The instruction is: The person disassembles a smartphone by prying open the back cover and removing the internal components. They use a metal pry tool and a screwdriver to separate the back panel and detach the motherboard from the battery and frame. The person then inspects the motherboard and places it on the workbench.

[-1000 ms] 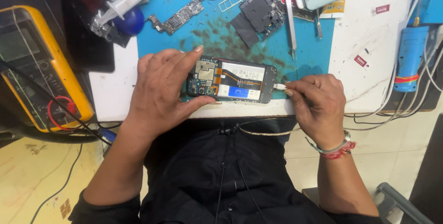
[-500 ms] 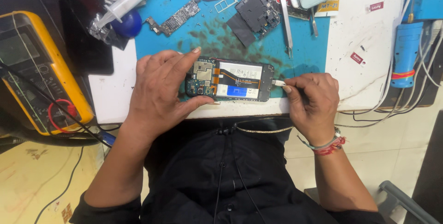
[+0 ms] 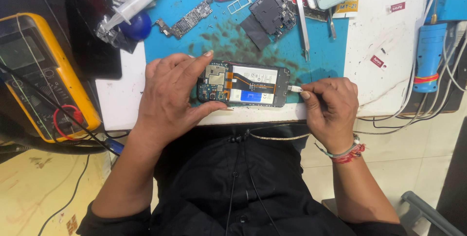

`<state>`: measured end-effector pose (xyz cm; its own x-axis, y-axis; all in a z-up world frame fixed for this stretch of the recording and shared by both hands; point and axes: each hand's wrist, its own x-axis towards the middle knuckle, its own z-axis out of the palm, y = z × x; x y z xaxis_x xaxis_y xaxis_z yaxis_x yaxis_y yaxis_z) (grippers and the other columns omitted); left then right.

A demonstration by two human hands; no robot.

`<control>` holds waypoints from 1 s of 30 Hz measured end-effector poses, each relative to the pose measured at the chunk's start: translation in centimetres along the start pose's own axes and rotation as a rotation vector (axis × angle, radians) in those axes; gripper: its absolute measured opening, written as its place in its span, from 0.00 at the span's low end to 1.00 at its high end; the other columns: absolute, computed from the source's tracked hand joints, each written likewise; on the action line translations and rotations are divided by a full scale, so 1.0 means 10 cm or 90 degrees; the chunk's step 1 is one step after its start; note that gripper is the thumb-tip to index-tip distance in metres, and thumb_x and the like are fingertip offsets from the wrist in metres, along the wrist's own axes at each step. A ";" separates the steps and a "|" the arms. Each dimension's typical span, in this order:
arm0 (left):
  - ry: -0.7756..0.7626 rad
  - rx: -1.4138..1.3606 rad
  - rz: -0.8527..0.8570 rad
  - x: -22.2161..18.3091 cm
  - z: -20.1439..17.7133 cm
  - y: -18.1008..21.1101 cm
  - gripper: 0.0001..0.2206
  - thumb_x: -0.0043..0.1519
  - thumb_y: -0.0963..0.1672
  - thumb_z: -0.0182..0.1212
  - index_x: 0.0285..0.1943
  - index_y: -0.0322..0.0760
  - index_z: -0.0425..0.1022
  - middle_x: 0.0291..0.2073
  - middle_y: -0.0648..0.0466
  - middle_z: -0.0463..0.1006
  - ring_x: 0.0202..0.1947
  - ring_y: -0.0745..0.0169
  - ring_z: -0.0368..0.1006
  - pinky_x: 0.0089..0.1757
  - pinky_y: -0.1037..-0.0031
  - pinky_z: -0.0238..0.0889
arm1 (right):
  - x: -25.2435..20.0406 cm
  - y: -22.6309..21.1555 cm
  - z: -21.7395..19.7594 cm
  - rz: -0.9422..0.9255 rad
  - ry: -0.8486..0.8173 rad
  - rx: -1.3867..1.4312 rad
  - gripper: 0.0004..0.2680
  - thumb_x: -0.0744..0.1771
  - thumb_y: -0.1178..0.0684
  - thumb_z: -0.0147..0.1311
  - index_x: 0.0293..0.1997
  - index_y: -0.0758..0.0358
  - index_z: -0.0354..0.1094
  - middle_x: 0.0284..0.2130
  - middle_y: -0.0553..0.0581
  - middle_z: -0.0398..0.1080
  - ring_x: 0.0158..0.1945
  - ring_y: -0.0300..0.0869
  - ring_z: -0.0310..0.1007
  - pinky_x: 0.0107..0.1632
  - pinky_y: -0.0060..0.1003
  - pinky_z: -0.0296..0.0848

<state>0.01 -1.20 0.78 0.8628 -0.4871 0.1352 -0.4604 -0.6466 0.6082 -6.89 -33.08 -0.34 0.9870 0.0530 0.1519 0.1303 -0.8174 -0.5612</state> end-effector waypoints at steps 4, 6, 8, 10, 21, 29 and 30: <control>-0.001 0.000 0.000 0.01 0.00 0.00 0.40 0.53 0.56 0.74 0.71 0.37 0.67 0.49 0.47 0.78 0.56 0.48 0.69 0.55 0.58 0.54 | 0.02 -0.01 -0.04 -0.014 -0.016 0.004 0.03 0.68 0.56 0.64 0.42 0.60 0.75 0.36 0.51 0.73 0.43 0.47 0.68 0.51 0.42 0.61; -0.002 0.003 0.000 0.01 0.00 0.00 0.39 0.53 0.56 0.74 0.71 0.37 0.67 0.49 0.48 0.78 0.56 0.48 0.69 0.55 0.58 0.54 | 0.04 -0.02 -0.07 -0.025 -0.028 -0.001 0.03 0.67 0.56 0.65 0.42 0.60 0.76 0.36 0.51 0.73 0.44 0.47 0.68 0.51 0.43 0.61; -0.004 0.002 -0.002 0.01 0.00 0.00 0.40 0.52 0.56 0.74 0.71 0.37 0.67 0.48 0.48 0.78 0.55 0.48 0.69 0.55 0.58 0.54 | 0.07 -0.03 -0.09 -0.039 -0.042 -0.012 0.04 0.66 0.56 0.65 0.43 0.59 0.76 0.36 0.51 0.72 0.44 0.48 0.68 0.50 0.43 0.61; -0.002 0.001 0.000 0.01 0.00 0.00 0.39 0.53 0.56 0.74 0.71 0.36 0.68 0.48 0.49 0.79 0.55 0.48 0.69 0.55 0.58 0.54 | 0.10 -0.03 -0.12 -0.048 -0.059 -0.031 0.05 0.65 0.57 0.66 0.42 0.58 0.77 0.35 0.51 0.71 0.44 0.48 0.68 0.49 0.44 0.62; -0.003 -0.004 0.004 0.01 -0.01 0.01 0.38 0.53 0.56 0.74 0.70 0.36 0.68 0.51 0.50 0.79 0.55 0.50 0.69 0.55 0.59 0.54 | 0.19 0.06 -0.09 -0.101 -0.051 -0.058 0.06 0.66 0.59 0.66 0.43 0.58 0.75 0.38 0.52 0.71 0.45 0.49 0.69 0.49 0.45 0.62; -0.005 -0.010 0.019 0.02 0.00 -0.01 0.33 0.54 0.55 0.74 0.64 0.36 0.71 0.61 0.51 0.77 0.57 0.49 0.70 0.55 0.59 0.56 | 0.16 0.07 -0.09 -0.110 -0.049 -0.063 0.06 0.65 0.59 0.66 0.42 0.57 0.74 0.37 0.51 0.71 0.45 0.50 0.69 0.49 0.45 0.62; -0.004 -0.009 0.019 0.01 0.01 -0.01 0.32 0.54 0.55 0.74 0.62 0.37 0.71 0.60 0.51 0.78 0.57 0.49 0.70 0.55 0.59 0.56 | 0.15 0.06 -0.09 -0.107 -0.045 -0.061 0.05 0.65 0.59 0.66 0.42 0.58 0.74 0.36 0.52 0.71 0.44 0.49 0.69 0.49 0.45 0.62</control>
<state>0.16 -1.26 0.72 0.8472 -0.5101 0.1483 -0.4830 -0.6235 0.6148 -5.42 -33.99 0.24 0.9565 0.2309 0.1785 0.2881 -0.8445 -0.4515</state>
